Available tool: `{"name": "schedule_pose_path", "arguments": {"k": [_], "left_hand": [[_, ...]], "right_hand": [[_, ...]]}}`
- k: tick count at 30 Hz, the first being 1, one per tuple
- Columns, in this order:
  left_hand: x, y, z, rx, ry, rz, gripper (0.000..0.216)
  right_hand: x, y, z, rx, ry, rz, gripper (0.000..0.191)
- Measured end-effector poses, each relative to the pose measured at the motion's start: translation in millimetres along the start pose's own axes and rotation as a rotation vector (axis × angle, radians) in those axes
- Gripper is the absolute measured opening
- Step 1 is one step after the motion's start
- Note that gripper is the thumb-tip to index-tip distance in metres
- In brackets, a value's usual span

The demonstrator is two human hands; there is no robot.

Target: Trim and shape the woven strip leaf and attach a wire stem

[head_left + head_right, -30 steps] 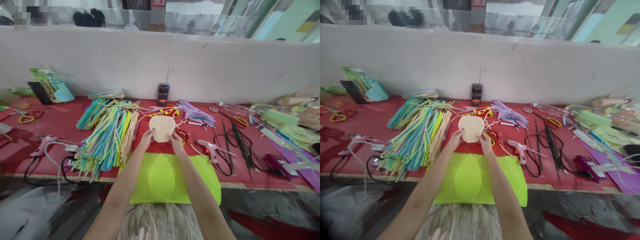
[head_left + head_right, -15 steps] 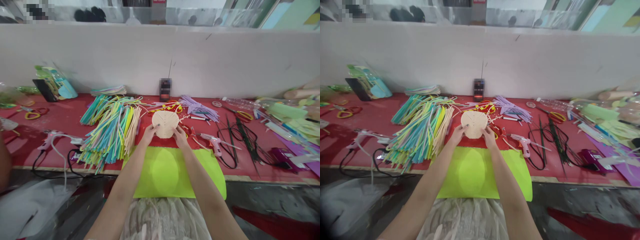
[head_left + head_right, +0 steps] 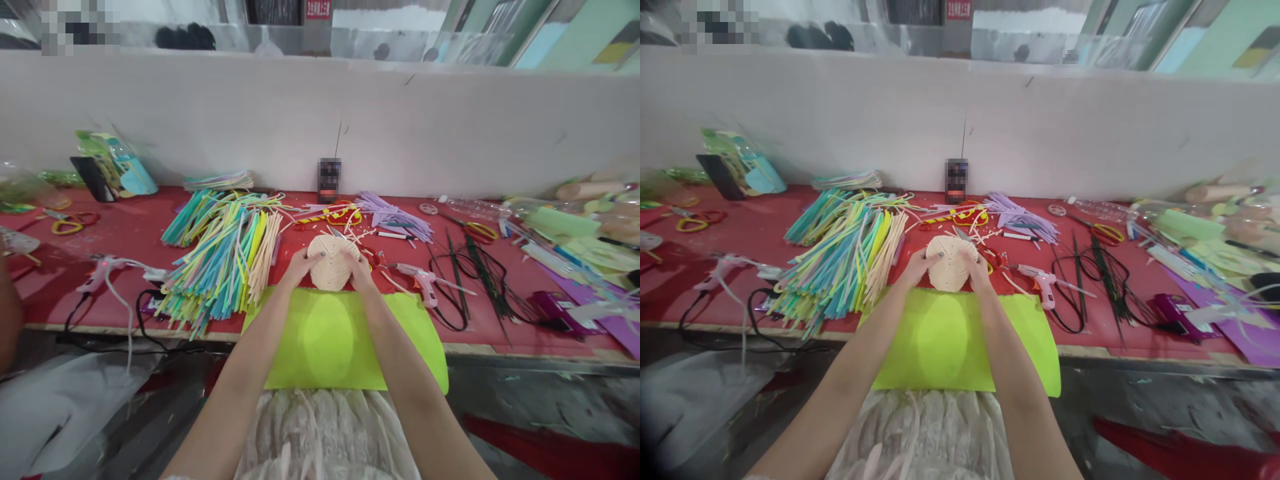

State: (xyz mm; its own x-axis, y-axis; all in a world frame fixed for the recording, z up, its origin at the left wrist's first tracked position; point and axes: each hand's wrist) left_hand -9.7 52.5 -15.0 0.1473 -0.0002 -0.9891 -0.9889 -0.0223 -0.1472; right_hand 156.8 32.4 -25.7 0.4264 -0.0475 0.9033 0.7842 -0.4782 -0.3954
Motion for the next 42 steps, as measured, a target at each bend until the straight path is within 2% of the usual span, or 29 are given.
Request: {"name": "schedule_pose_path", "arguments": {"k": [4, 10, 14, 27, 37, 42], "left_hand": [[-5.5, -2.0, -1.3, 0.022, 0.045, 0.016, 0.046], [-2.2, -8.5, 2.8, -0.082, 0.065, 0.05, 0.045], [0.2, -11.3, 3.3, -0.126, 0.092, 0.022, 0.044], [-6.2, -10.8, -3.5, -0.081, 0.114, -0.066, 0.049], [1.5, -8.0, 1.8, -0.083, 0.121, 0.004, 0.049], [3.3, -8.5, 1.7, -0.09, 0.119, 0.013, 0.05]], "right_hand": [[6.2, -3.0, -3.1, -0.035, -0.047, -0.014, 0.033], [9.3, -3.6, -5.0, 0.003, -0.087, -0.057, 0.032], [8.6, -2.2, -3.4, 0.026, -0.045, -0.033, 0.033], [6.5, 0.4, -0.6, 0.069, -0.068, -0.019, 0.033], [6.8, 0.5, -3.1, 0.071, -0.08, 0.014, 0.031], [4.6, 2.3, -1.3, 0.095, -0.053, -0.03, 0.038]]}}
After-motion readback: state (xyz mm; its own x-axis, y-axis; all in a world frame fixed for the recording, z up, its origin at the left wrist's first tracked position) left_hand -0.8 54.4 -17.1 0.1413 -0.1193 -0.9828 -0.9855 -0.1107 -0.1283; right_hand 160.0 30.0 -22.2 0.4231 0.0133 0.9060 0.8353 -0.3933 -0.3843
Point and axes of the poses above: each hand's wrist, its own z-axis towards the middle knuckle, its own y-axis out of the back of the hand, x = y × z, and after that the axes turned 14 degrees about -x, right-handed
